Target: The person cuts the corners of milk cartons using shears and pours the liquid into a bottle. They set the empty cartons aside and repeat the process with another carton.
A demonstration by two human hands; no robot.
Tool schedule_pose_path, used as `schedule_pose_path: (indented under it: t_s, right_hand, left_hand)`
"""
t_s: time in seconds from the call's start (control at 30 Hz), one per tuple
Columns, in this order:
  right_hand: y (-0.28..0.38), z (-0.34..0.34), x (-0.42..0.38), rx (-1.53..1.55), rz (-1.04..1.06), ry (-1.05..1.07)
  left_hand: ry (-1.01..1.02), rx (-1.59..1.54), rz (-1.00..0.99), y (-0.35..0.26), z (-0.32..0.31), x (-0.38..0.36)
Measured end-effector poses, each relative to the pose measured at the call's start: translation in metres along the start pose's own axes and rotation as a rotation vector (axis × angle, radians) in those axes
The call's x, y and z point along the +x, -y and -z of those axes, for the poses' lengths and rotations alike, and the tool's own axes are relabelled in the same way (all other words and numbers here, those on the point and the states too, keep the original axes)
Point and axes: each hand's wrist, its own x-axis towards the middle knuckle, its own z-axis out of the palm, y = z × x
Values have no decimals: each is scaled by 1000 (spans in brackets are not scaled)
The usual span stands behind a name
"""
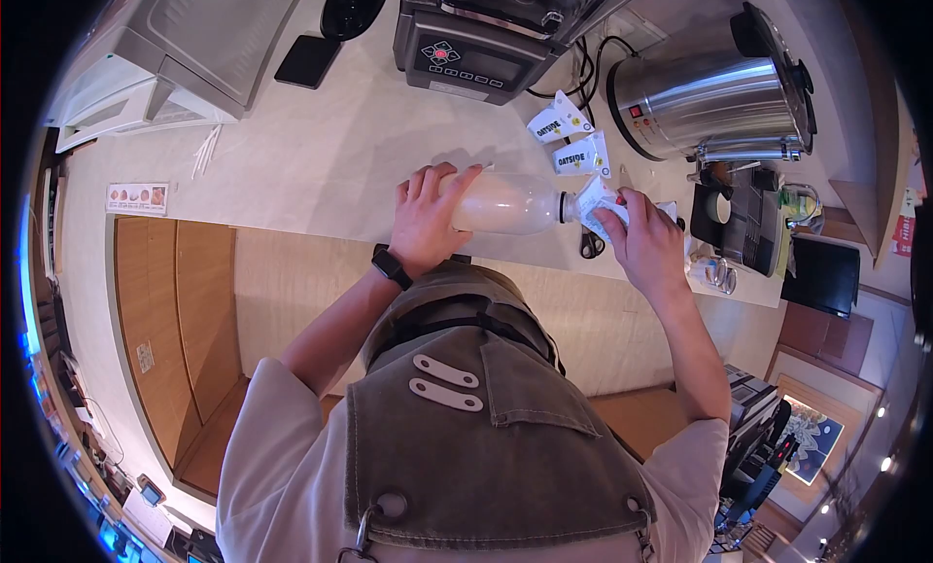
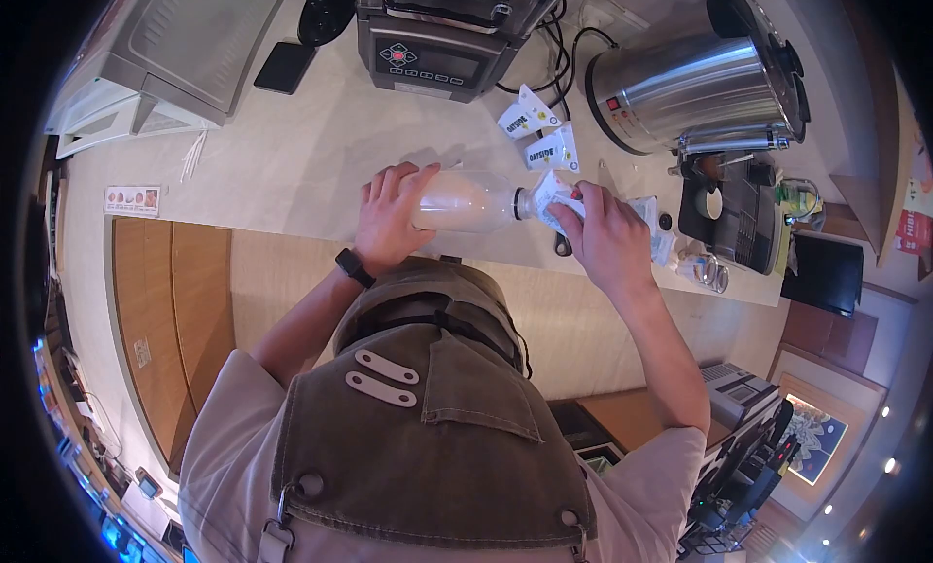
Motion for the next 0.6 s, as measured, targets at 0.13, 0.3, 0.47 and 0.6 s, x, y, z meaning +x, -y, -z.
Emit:
schedule_pose_path:
  t_s: [0.13, 0.3, 0.47, 0.6]
  right_hand:
    - [0, 0, -1, -10, -7, 13]
    - [-1, -1, 0, -22, 1, 5]
    - [-1, -1, 0, -28, 6, -5]
    - [-1, -2, 0, -33, -2, 0]
  left_hand:
    - [5, -8, 1, 0, 0, 0]
    - [16, -4, 10, -2, 2, 0]
    - [6, -6, 2, 0, 1, 0]
    - [-1, 0, -4, 0, 0, 0]
